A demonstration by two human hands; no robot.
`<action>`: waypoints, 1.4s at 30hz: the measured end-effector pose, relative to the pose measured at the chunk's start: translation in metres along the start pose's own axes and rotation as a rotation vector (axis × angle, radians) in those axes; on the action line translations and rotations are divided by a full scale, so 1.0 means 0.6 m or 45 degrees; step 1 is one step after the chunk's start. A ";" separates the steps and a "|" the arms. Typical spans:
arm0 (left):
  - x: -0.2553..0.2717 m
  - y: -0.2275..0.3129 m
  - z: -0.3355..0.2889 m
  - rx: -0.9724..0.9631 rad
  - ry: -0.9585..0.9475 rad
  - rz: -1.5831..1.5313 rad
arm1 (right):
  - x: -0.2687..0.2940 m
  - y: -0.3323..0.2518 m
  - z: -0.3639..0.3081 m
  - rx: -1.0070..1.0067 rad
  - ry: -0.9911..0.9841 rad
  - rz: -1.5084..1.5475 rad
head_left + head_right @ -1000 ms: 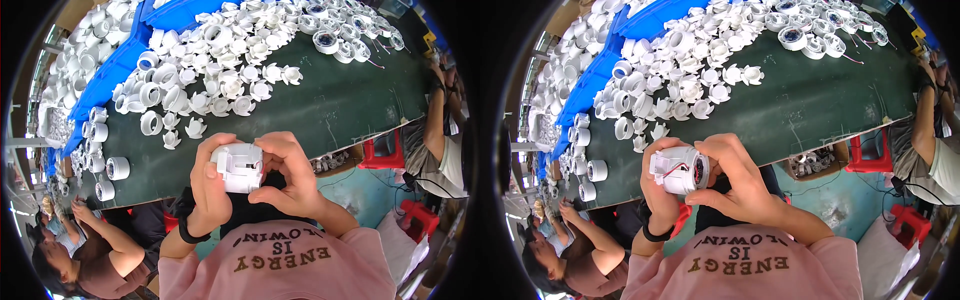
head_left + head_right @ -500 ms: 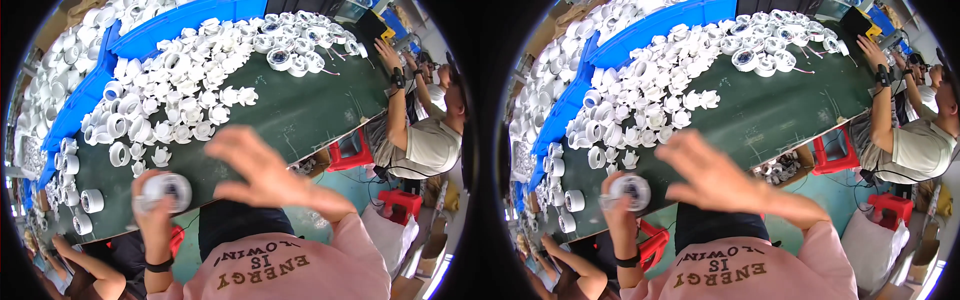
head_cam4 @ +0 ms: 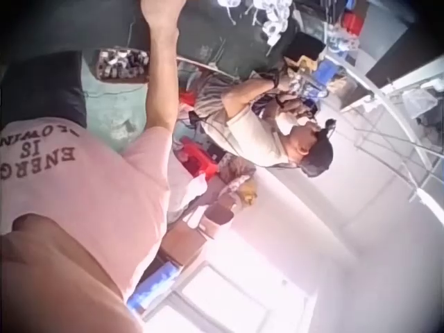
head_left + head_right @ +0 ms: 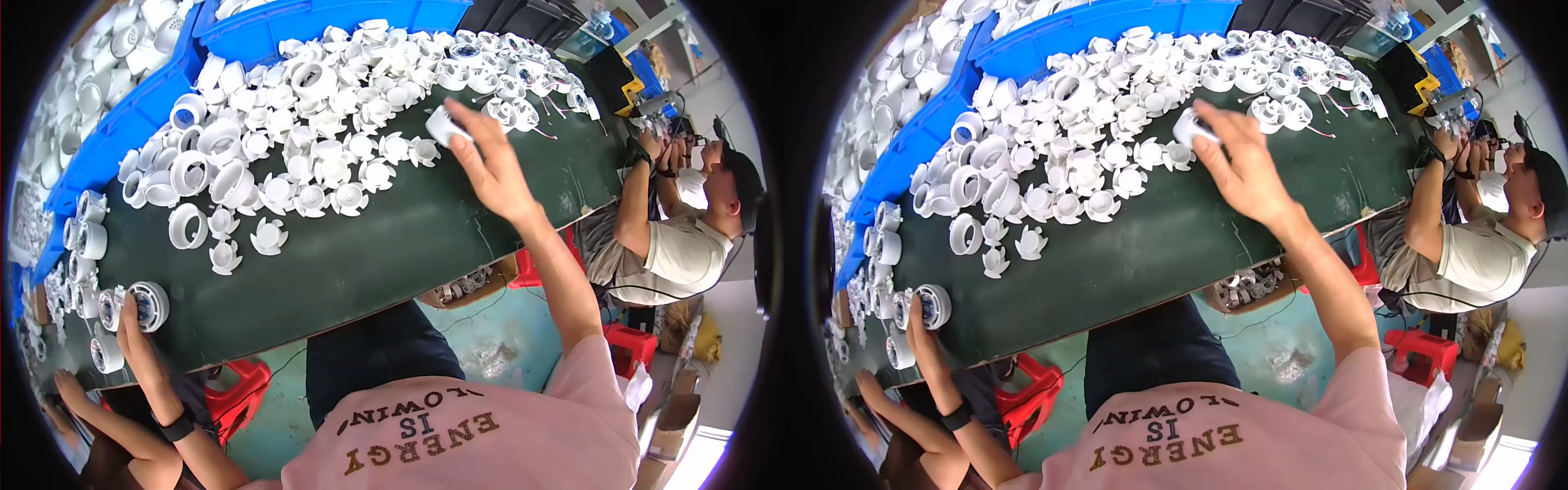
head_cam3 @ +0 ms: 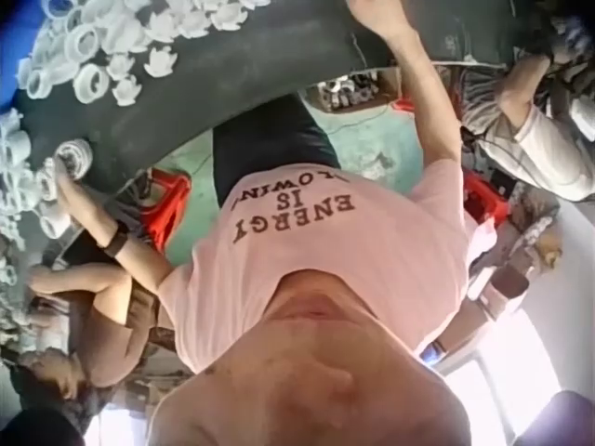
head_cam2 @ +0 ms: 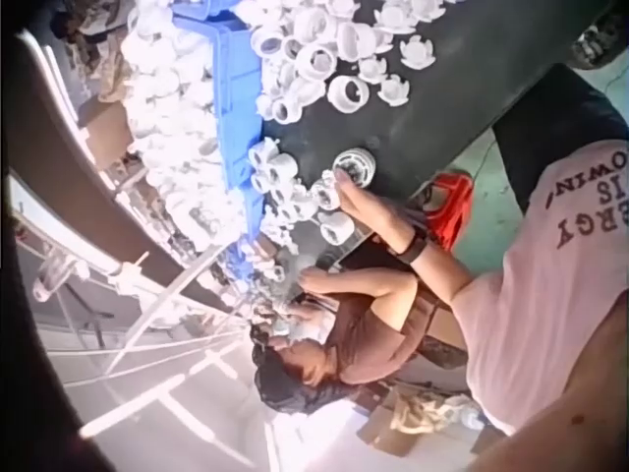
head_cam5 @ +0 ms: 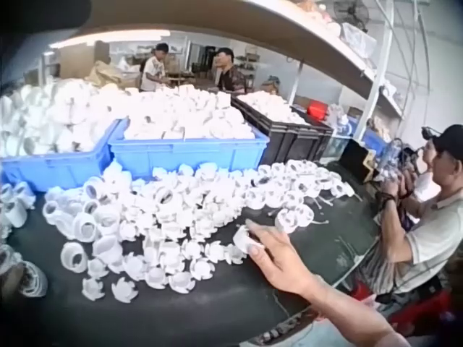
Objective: The person assembles electronic components by hand, picking up a white plastic housing and a fan blade, fitting the blade into the housing, and snapping a plastic cap onto the assembly.
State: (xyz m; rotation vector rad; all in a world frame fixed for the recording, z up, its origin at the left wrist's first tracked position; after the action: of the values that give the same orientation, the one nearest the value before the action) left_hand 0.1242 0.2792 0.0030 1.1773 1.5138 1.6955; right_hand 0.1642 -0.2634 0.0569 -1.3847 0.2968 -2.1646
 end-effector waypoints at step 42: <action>-0.349 0.112 -0.280 0.656 -0.933 -1.228 | -0.067 -0.266 -0.003 0.336 -0.479 0.769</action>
State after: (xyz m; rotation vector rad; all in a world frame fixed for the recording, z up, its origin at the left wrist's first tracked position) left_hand 0.0783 0.0068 0.0245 0.8796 1.6233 0.2036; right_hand 0.1231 -0.1095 0.0984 -1.3058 0.2352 -1.3716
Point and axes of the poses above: each hand's wrist, its own z-axis towards the middle knuckle, its own x-axis out of the back of the hand, y = z × x, the point moved 7 cm from there along z, towards the middle knuckle, and after that the axes turned 3 degrees about -x, right-handed, at the moved point
